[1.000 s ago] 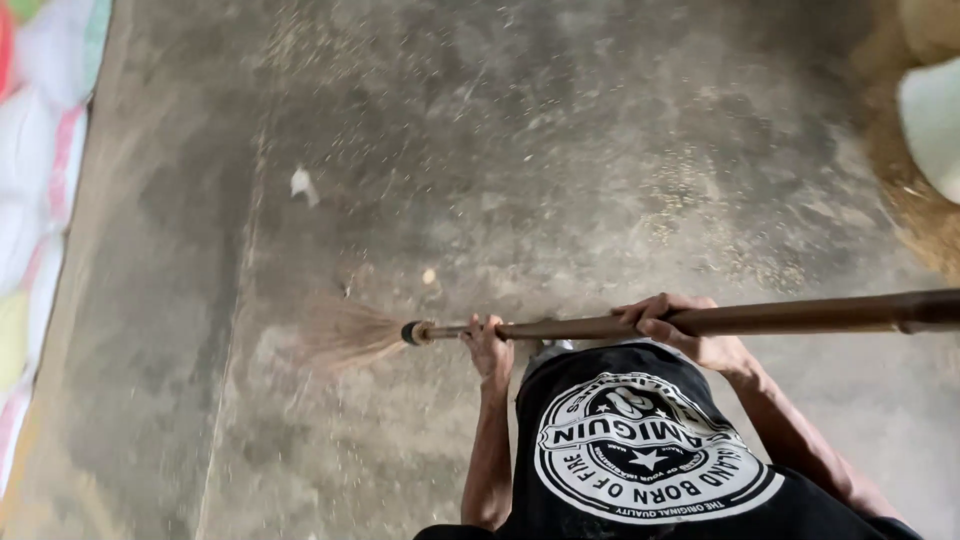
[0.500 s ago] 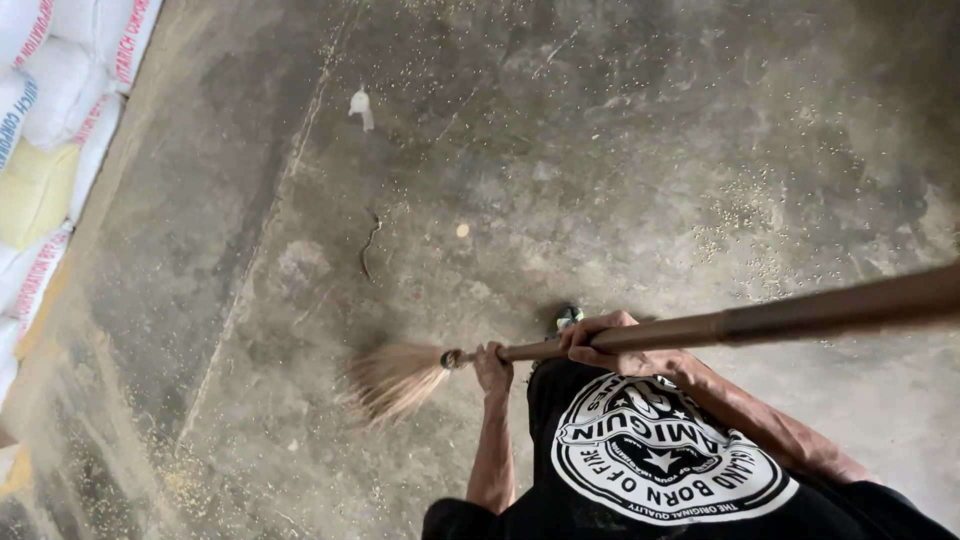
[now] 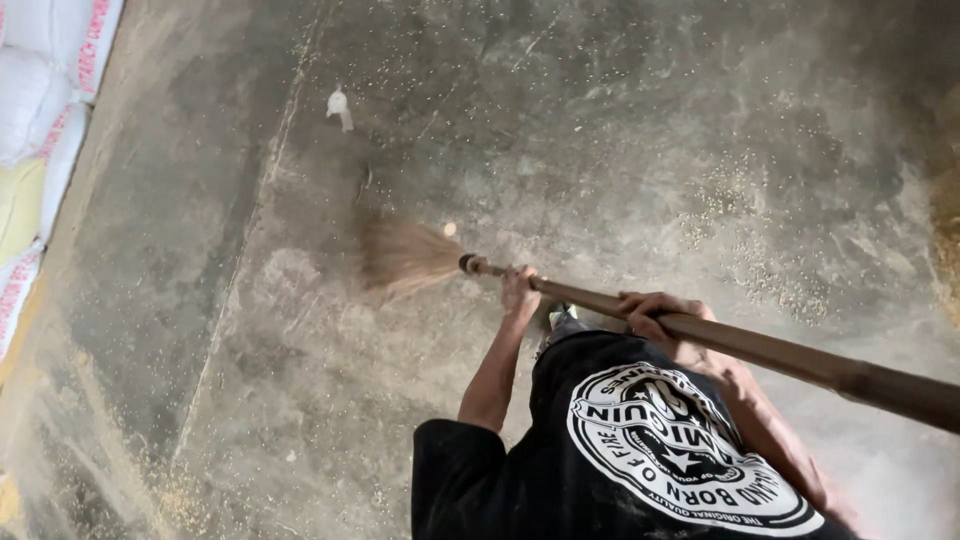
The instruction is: Sweeping rice grains on the floor into a pile using a broom in a storage area.
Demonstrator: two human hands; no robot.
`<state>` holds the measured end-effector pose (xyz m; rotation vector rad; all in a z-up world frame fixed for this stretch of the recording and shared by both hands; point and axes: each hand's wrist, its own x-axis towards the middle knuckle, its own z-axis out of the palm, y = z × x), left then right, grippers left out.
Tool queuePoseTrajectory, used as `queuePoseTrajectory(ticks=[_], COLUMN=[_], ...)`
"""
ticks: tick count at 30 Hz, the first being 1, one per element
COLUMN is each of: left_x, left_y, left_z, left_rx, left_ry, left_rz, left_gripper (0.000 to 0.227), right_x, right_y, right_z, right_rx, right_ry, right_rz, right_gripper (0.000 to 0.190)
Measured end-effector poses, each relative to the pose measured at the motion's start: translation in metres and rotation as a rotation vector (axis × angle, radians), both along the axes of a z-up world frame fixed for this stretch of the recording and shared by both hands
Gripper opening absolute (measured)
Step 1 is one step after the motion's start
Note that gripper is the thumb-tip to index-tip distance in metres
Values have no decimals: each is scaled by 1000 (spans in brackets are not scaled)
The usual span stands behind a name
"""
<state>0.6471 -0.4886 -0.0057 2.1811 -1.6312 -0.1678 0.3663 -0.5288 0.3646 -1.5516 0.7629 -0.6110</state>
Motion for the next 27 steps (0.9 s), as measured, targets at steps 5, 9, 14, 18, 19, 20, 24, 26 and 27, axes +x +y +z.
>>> queuePoseTrajectory(ticks=[5, 9, 14, 18, 19, 20, 24, 26, 27], left_x=[-51, -103, -168, -219, -231, -242, -281, -293, -295], left_y=[-80, -136, -182, -212, -214, -216, -228, -224, -224], left_z=[34, 49, 38, 51, 57, 64, 83, 100, 108], left_rx=[184, 156, 137, 227, 264, 299, 181, 182, 184], left_ry=[280, 339, 351, 371, 340, 309, 319, 321, 317], left_rz=[-103, -204, -457, -606, -667, -727, -841, -862, -871], left_gripper=[22, 26, 17, 15, 22, 28, 41, 39, 39], right_x=[-28, -56, -73, -74, -75, -76, -90, -97, -101], right_y=[12, 27, 51, 64, 68, 72, 78, 86, 88], right_z=[37, 18, 7, 11, 15, 18, 32, 43, 46], right_rx=[73, -4, -189, -222, -224, -226, -332, -396, -396], right_ry=[140, 93, -19, -30, -2, 27, 82, 114, 112], right_rz=[-324, -486, -714, -907, -957, -1008, -1050, -1024, -1034], right_gripper=[6, 5, 4, 5, 5, 6, 6, 6, 6])
